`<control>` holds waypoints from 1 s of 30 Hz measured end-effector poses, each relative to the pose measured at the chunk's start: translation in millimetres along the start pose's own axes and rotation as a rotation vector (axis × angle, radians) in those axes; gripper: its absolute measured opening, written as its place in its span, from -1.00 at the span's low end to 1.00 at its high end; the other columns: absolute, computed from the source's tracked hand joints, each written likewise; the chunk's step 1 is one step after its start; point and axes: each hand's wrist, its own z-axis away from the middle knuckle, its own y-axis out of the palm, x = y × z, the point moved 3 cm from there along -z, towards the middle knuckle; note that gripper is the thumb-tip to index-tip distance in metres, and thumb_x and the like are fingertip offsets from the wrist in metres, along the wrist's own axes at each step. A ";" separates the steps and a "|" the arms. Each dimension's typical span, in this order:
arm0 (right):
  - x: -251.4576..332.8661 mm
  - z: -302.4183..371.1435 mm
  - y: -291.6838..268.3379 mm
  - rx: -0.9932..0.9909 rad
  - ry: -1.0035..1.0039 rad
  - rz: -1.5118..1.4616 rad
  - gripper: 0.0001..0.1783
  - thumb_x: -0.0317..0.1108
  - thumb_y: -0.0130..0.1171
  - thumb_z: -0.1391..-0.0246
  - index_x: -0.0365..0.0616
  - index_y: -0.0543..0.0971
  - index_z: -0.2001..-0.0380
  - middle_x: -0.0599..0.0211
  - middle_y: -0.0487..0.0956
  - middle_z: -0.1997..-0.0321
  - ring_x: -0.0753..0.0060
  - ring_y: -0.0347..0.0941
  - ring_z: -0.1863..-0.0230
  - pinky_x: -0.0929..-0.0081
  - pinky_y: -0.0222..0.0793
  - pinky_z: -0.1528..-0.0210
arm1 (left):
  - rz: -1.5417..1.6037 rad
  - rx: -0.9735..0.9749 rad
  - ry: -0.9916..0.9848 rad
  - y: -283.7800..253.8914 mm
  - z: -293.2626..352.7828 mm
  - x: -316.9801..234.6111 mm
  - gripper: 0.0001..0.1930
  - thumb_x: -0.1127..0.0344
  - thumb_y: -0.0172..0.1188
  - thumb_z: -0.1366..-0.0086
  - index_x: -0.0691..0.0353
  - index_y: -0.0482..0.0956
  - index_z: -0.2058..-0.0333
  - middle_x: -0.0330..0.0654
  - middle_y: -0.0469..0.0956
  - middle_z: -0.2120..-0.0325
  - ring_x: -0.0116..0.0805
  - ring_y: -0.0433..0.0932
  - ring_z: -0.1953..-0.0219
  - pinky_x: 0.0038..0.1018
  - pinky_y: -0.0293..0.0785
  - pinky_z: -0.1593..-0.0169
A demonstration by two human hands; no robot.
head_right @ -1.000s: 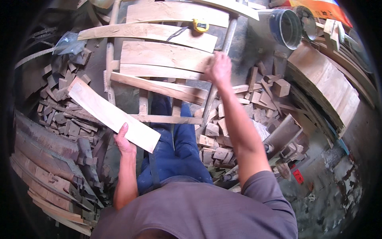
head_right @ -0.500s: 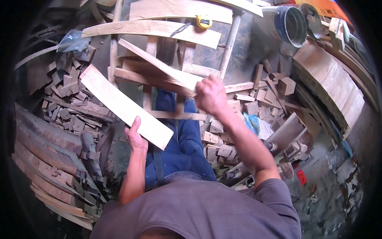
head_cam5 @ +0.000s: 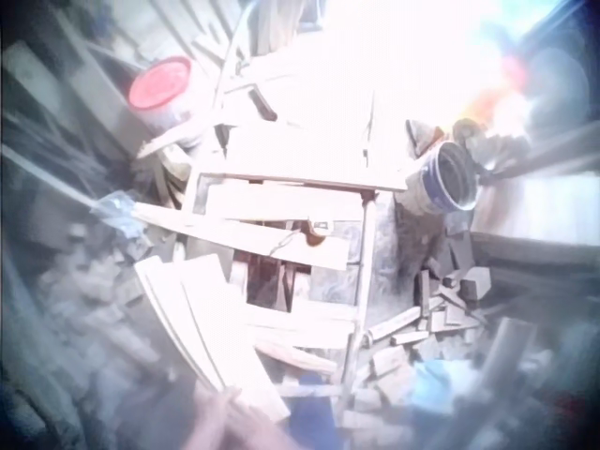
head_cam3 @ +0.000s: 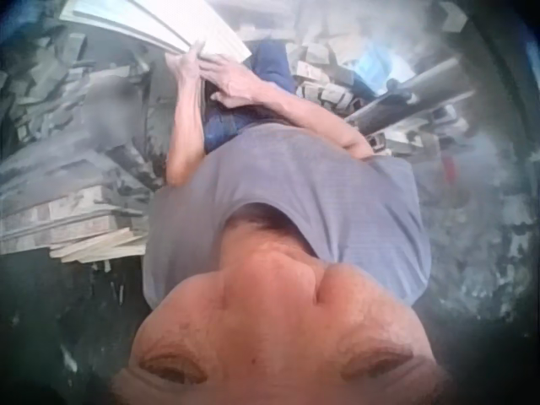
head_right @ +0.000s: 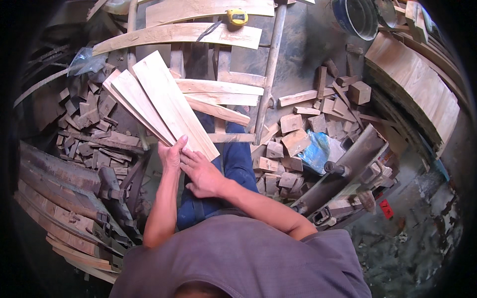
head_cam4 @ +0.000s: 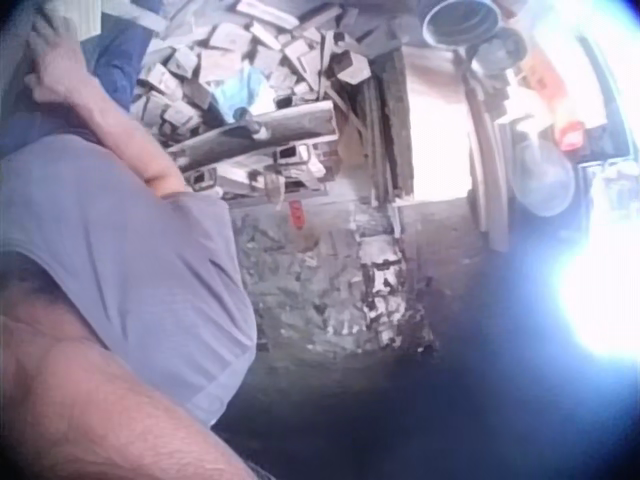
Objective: The person picks up wooden planks from a pile and stacks them on a workbench. They repeatedly lift, align, and place the planks into a growing stack, occasionally moving to different areas to gather more pieces.
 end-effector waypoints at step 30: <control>-138.3 -10.3 -155.1 -0.122 0.513 0.472 -0.31 -0.12 0.46 0.28 -0.21 0.39 0.11 -0.12 0.55 0.13 -0.24 0.54 0.03 0.01 0.48 -0.02 | 0.418 0.037 0.049 -117.5 57.7 -4.2 -0.17 0.30 0.30 -0.09 0.53 0.25 -0.32 0.07 0.50 -0.07 -0.06 0.55 -0.09 -0.26 0.49 -0.21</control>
